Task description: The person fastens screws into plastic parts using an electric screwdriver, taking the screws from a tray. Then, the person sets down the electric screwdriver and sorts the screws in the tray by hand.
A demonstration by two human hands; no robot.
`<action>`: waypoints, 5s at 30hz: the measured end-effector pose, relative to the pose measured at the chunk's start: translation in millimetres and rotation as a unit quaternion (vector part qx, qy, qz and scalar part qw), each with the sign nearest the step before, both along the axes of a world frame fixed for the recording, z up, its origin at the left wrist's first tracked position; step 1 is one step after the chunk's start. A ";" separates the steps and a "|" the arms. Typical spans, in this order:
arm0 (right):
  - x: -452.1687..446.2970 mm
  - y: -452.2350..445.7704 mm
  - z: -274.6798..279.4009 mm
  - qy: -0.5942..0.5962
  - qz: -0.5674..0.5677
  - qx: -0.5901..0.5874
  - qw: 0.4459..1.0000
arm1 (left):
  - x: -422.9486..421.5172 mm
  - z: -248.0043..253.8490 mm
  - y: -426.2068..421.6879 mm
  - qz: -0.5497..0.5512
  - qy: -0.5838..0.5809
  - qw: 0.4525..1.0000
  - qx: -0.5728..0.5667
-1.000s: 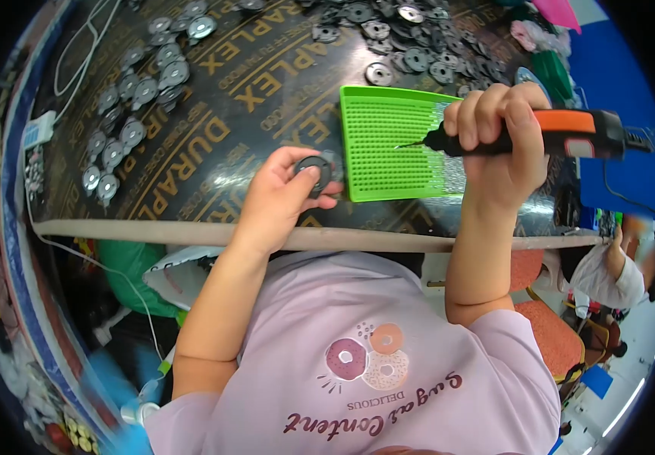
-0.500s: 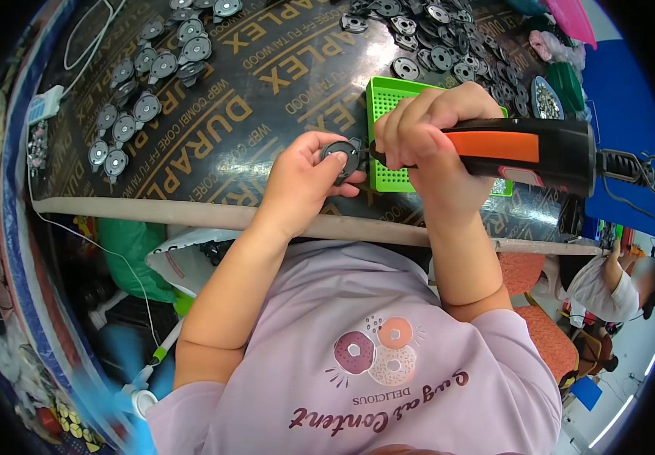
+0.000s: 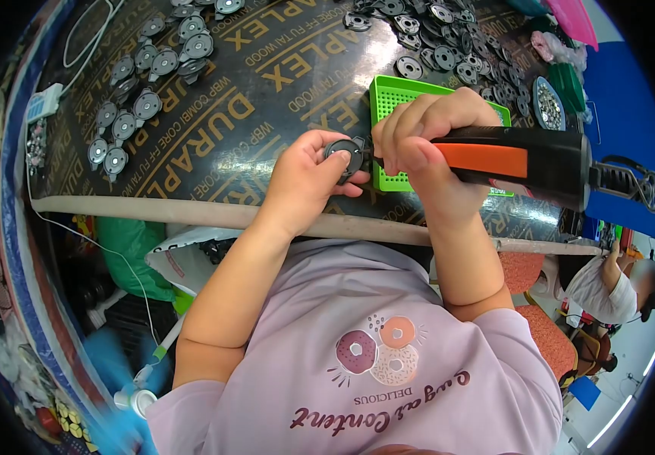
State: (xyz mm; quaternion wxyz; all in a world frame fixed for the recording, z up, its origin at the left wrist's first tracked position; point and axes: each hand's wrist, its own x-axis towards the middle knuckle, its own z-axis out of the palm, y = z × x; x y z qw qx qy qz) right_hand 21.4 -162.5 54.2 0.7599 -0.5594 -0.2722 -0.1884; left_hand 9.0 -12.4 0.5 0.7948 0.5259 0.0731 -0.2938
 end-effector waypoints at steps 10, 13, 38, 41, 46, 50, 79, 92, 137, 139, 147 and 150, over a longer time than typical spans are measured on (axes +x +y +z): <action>-2.6 -6.8 8.3 -0.009 0.009 -0.205 0.979 | -1.9 -5.5 0.6 0.005 -0.031 0.999 -0.019; -1.7 -5.7 0.4 0.020 0.014 -0.114 0.993 | -1.7 -3.2 0.7 0.006 -0.008 1.000 -0.019; -1.5 -106.5 23.2 0.075 -0.084 0.004 0.994 | -104.5 -17.4 161.3 -0.468 -0.250 0.699 0.479; 0.2 -111.7 21.4 0.081 -0.104 0.009 0.991 | -65.0 8.5 157.8 -0.458 -0.253 0.698 0.489; 8.3 -109.3 11.9 0.077 -0.233 0.024 0.969 | 43.8 66.0 114.1 0.087 -0.350 0.713 0.601; 8.4 -113.6 13.8 0.082 -0.220 0.038 0.971 | 112.1 38.0 110.8 0.100 -0.316 0.489 0.807; 5.4 -103.5 0.1 0.123 -0.238 -0.062 0.961 | 17.0 30.5 21.5 0.011 -0.153 0.983 0.101; -3.2 -32.9 12.1 0.039 0.002 0.100 0.994 | 1.0 -1.3 -0.2 -0.027 -0.028 0.999 0.009; 9.7 -106.3 15.8 0.126 -0.238 -0.068 0.961 | -5.4 11.8 0.2 0.018 -0.018 0.999 -0.044; 10.8 -103.1 15.5 0.128 -0.247 -0.078 0.957 | -8.0 14.9 -2.0 0.041 -0.004 0.998 -0.056; 9.9 -103.6 8.7 0.143 -0.244 -0.048 0.958 | -9.0 18.1 -4.1 0.034 -0.013 0.998 -0.053; 9.3 -103.4 10.1 0.145 -0.248 -0.060 0.956 | -9.0 15.7 -5.5 0.045 -0.012 0.997 -0.057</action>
